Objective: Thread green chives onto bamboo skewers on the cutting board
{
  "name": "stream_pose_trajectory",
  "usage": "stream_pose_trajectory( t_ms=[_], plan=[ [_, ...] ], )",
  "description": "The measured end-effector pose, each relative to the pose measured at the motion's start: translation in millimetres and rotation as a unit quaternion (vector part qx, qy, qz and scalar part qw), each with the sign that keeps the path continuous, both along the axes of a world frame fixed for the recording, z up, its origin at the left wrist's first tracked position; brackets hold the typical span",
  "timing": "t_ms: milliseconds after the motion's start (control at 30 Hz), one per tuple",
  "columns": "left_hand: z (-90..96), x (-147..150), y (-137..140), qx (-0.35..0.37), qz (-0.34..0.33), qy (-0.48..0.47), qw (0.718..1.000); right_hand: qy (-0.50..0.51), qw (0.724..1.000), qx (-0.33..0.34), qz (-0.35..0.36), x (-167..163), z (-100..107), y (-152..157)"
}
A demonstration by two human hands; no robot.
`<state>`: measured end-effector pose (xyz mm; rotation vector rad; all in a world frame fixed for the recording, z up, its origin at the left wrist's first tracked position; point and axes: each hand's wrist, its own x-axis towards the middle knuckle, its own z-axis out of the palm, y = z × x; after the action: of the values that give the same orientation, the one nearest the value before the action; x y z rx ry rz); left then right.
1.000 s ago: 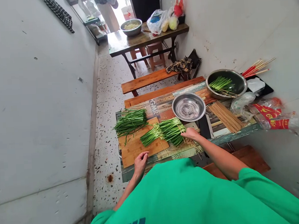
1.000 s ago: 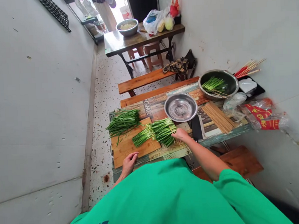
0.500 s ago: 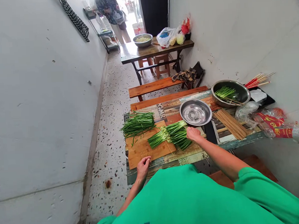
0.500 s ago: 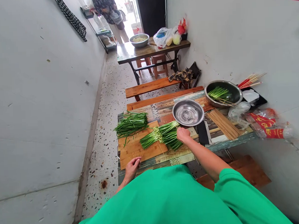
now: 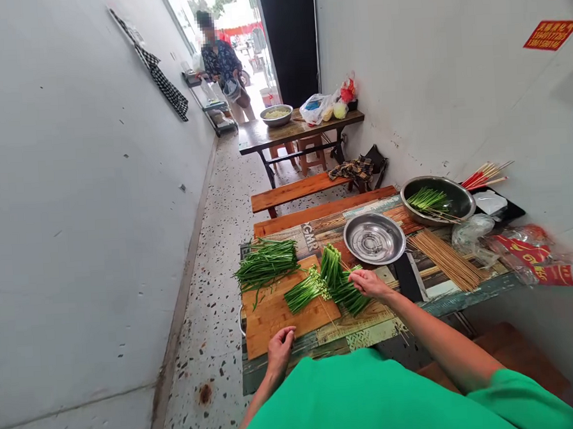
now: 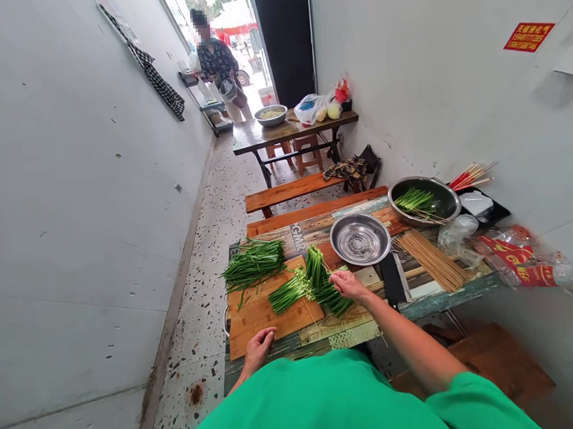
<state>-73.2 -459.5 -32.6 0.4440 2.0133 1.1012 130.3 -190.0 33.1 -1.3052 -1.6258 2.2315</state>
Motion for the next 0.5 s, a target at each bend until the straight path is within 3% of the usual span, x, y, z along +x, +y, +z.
stream_pose_trajectory(
  t_ms=[233, 367, 500],
  plan=[
    [-8.4, 9.0, 27.9, -0.028, -0.055, 0.029, 0.998, 0.120, 0.992, 0.028, -0.042, 20.5, 50.4, 8.1],
    [-11.2, 14.6, 46.7, -0.065, -0.092, 0.050, 0.992, 0.129, 0.983, 0.072, -0.112, 62.7, 78.7, 51.9],
    [-5.5, 26.2, 63.6, -0.093, -0.119, 0.059, 0.987, 0.106, 0.969, 0.146, -0.172, 123.1, 95.4, 119.6]
  ],
)
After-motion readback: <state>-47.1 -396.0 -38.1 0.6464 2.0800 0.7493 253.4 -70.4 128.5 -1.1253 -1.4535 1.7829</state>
